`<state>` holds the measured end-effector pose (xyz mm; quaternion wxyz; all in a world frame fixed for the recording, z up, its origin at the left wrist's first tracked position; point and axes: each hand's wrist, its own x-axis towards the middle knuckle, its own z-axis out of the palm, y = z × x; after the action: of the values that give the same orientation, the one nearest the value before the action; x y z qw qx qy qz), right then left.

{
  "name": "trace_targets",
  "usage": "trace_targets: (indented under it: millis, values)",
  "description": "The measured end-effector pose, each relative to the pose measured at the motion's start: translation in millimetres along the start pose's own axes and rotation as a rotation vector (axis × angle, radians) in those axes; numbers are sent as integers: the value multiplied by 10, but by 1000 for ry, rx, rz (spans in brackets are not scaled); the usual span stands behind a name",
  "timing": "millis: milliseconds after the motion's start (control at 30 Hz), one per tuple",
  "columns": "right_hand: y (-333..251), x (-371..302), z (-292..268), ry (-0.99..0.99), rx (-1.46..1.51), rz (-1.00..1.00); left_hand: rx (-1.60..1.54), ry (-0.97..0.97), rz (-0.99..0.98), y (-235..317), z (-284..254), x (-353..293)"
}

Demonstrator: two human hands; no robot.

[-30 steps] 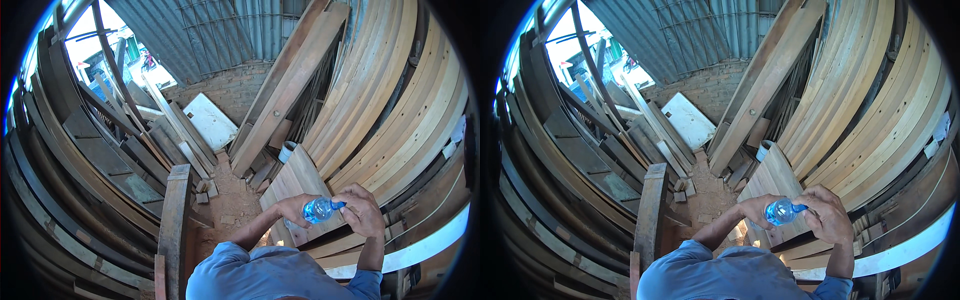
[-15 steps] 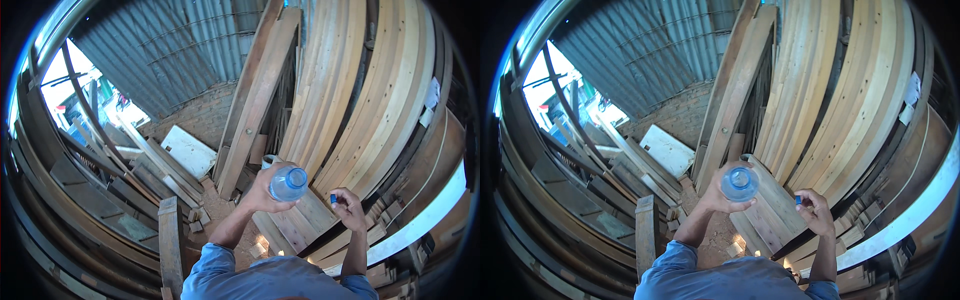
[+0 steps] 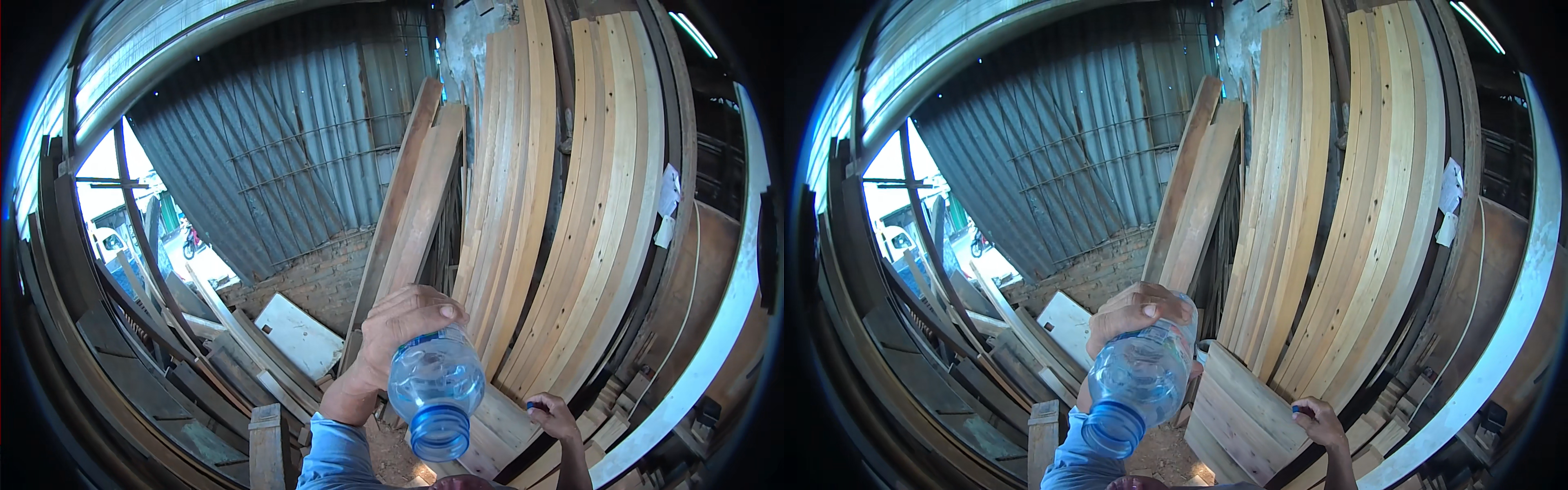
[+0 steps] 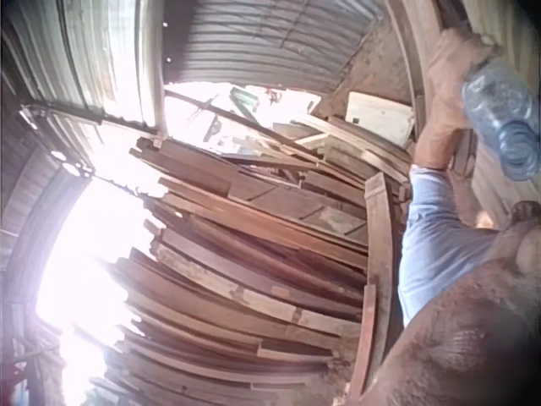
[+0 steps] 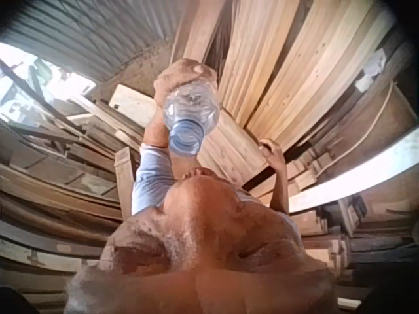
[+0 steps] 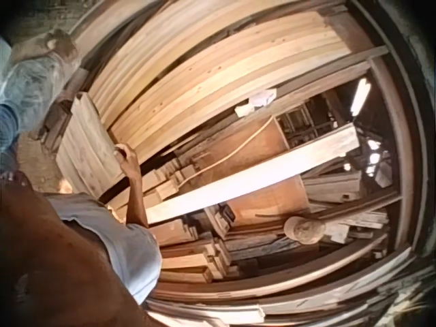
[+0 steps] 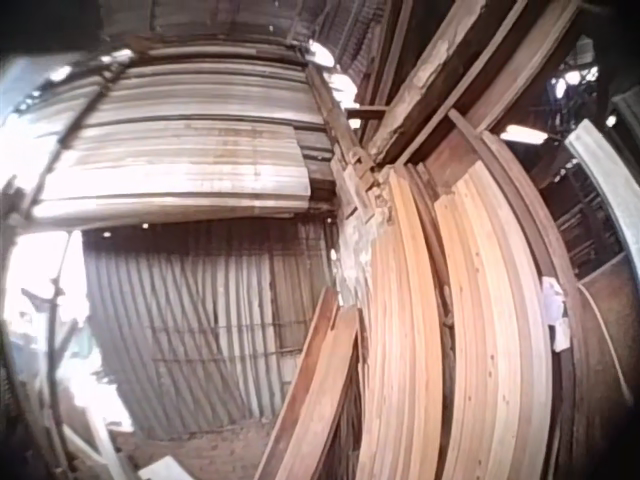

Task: The person sands the edge and face of a wooden board using a hand-held sanding block, then walks through the wood shop, retrieves a water bottle from a shelf, and drinks.

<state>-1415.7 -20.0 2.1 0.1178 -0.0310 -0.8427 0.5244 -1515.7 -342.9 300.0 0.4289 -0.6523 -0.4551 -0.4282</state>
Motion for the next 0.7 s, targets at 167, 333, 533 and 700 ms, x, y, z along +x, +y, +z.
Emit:
trace_targets:
  millis: [167,333,533,700]
  values:
    - [-2,-30,-47,64,-54,-35,38,25,98,165,-25,259]
    - [-190,-20,-63,32,72,99,74,6,114,178,-55,301]
    - [-35,-14,-73,62,-11,-8,92,30,146,161,-56,336]
    - [-15,-70,-58,97,-14,-13,103,29,169,166,-87,332]
